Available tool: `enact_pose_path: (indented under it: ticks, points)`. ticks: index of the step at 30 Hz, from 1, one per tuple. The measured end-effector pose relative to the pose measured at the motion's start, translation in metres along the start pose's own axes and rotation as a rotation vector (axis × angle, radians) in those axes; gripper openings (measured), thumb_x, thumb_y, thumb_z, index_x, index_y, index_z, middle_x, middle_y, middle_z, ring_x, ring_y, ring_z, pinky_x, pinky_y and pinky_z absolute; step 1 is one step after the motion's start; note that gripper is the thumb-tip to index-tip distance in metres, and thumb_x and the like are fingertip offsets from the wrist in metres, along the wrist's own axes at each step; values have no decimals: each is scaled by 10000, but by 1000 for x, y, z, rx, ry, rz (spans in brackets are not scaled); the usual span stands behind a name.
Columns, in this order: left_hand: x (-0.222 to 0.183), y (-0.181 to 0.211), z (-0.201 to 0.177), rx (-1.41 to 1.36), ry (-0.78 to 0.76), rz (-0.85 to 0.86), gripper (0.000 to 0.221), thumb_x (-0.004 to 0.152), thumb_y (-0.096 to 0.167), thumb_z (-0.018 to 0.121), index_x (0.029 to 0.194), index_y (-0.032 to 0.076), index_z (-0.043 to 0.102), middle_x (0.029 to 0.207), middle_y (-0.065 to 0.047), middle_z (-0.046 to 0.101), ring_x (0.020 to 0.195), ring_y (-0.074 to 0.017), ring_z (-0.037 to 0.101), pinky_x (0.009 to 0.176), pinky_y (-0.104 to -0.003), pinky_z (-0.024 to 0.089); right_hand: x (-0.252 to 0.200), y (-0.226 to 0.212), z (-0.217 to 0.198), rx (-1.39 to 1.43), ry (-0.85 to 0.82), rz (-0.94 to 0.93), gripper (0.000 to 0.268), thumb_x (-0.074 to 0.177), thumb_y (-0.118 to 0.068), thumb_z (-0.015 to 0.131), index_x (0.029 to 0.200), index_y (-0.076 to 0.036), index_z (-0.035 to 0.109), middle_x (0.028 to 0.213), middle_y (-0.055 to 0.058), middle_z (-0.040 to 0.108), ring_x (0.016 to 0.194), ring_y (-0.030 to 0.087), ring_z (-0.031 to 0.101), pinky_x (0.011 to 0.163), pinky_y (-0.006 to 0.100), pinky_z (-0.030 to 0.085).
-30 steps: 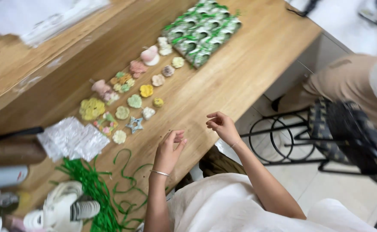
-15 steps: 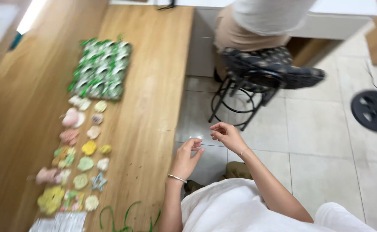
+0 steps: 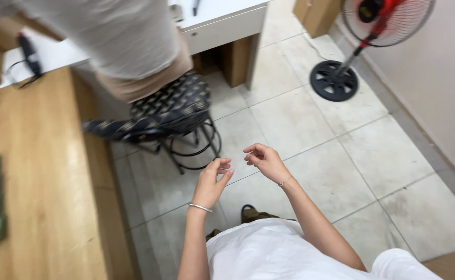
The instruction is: Picking up decorative flower-shaped candles from a shelf and placing them on a production desk.
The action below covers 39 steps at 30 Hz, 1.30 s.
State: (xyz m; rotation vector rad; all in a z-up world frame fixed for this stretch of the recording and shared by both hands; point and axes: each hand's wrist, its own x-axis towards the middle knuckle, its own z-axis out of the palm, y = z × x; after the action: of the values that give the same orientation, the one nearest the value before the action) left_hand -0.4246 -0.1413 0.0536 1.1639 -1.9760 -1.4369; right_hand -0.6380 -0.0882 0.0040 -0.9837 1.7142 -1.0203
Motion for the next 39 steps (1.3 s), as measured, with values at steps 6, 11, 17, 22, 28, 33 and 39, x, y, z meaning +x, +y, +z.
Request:
enact_pose_path:
  ticks: [6,11,17,22,28,33,39]
  points:
    - [69,35,79,34,-159,87,372,914,208,716,1253,73,641,1111,-92,744,966,-189,737,826,-333,563,-4,27,-103,107,194,36,230,940,-73,591,1138,-35,700,964,75,778,870,146,745,766,282,593]
    - [127,58,126,65,-244,87,514,910,188,713,1380,93,528,1144,-115,716,957,-204,729,813,-342,564,2,47,-154,203,309,66,225,950,-73,588,1138,-24,702,967,85,778,874,142,752,769,274,596]
    - [218,77,182,14,-323,152,667,907,168,713,1482,87,385,1204,-158,667,933,-219,748,822,-347,582,47,60,-221,221,444,99,231,943,-63,588,1138,-25,706,979,80,777,865,142,756,736,266,577]
    - [319,101,214,13,-366,159,664,906,178,713,1475,92,383,1205,-152,666,935,-233,753,815,-364,587,130,66,-291,208,505,110,210,949,-87,622,1132,-29,707,982,68,772,854,143,751,717,267,568]
    - [447,142,246,22,-343,252,500,919,200,704,1368,80,520,1138,-136,721,959,-234,747,819,-367,590,230,28,-380,138,468,76,213,949,-98,626,1133,-33,714,990,71,773,862,139,753,719,260,560]
    - [530,172,270,76,-351,279,389,926,222,698,1276,85,598,1093,-117,734,948,-234,752,814,-365,584,315,30,-442,175,464,38,215,970,-113,624,1159,-42,697,1015,57,770,888,142,750,735,261,579]
    - [600,184,291,78,-295,172,398,919,236,697,1277,96,596,1087,-107,737,936,-223,752,820,-364,574,412,56,-497,230,358,86,223,975,-95,612,1173,-34,695,1015,78,762,871,153,735,721,265,557]
